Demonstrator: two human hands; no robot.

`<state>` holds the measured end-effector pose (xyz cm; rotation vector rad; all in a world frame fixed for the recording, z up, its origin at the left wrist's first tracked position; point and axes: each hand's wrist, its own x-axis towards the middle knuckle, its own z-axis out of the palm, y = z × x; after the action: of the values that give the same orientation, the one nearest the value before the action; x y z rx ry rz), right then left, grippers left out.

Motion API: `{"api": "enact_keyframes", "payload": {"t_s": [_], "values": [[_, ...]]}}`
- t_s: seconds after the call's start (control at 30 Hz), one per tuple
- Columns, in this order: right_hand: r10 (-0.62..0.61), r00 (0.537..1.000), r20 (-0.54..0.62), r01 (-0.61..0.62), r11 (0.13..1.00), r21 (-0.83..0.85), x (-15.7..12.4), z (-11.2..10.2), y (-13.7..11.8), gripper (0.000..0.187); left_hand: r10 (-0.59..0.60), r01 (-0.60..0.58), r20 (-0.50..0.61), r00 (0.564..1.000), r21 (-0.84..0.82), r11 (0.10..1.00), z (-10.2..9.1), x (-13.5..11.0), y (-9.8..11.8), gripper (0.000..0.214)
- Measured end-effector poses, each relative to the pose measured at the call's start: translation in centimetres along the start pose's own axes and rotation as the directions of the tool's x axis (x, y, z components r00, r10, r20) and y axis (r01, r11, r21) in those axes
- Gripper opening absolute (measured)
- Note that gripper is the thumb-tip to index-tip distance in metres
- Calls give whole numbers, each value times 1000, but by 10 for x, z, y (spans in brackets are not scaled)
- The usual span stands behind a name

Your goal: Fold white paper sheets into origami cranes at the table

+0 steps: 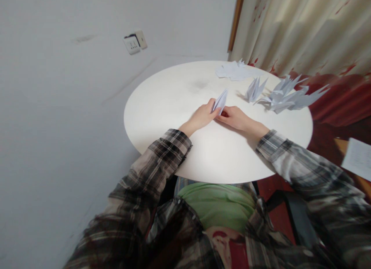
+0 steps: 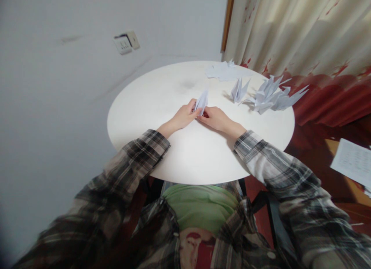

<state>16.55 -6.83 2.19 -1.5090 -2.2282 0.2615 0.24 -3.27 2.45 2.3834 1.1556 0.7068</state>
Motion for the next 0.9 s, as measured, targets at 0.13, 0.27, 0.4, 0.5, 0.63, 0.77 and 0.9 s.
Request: {"api": "enact_keyframes", "payload": {"t_s": [0.13, 0.27, 0.4, 0.5, 0.63, 0.77, 0.9], "values": [[7, 1000, 3, -7, 1000, -3, 0, -1, 0, 25, 4, -4, 2, 1000, 10, 1000, 0, 0, 0, 27], [9, 1000, 15, -9, 1000, 0, -1, -2, -1, 25, 8, -8, 6, 1000, 13, 1000, 1, 0, -1, 28], [13, 1000, 16, -13, 1000, -5, -2, -2, -2, 24, 18, -18, 3, 1000, 6, 1000, 1, 1, -2, 27], [18, 1000, 18, -18, 1000, -20, -2, -2, -2, 27, 19, -19, 3, 1000, -1, 1000, 1, 0, -2, 26], [16, 1000, 22, -16, 999, -27, -1, -2, -2, 27, 16, -16, 1, 1000, -1, 1000, 0, 0, -1, 26], [26, 999, 23, -26, 999, -37, -1, -2, -3, 27, 14, -14, 2, 1000, 11, 1000, 0, 0, -1, 26], [34, 999, 19, -33, 999, -31, -1, -1, -3, 26, 10, -10, 5, 1000, 14, 1000, 0, 1, -1, 27]]}}
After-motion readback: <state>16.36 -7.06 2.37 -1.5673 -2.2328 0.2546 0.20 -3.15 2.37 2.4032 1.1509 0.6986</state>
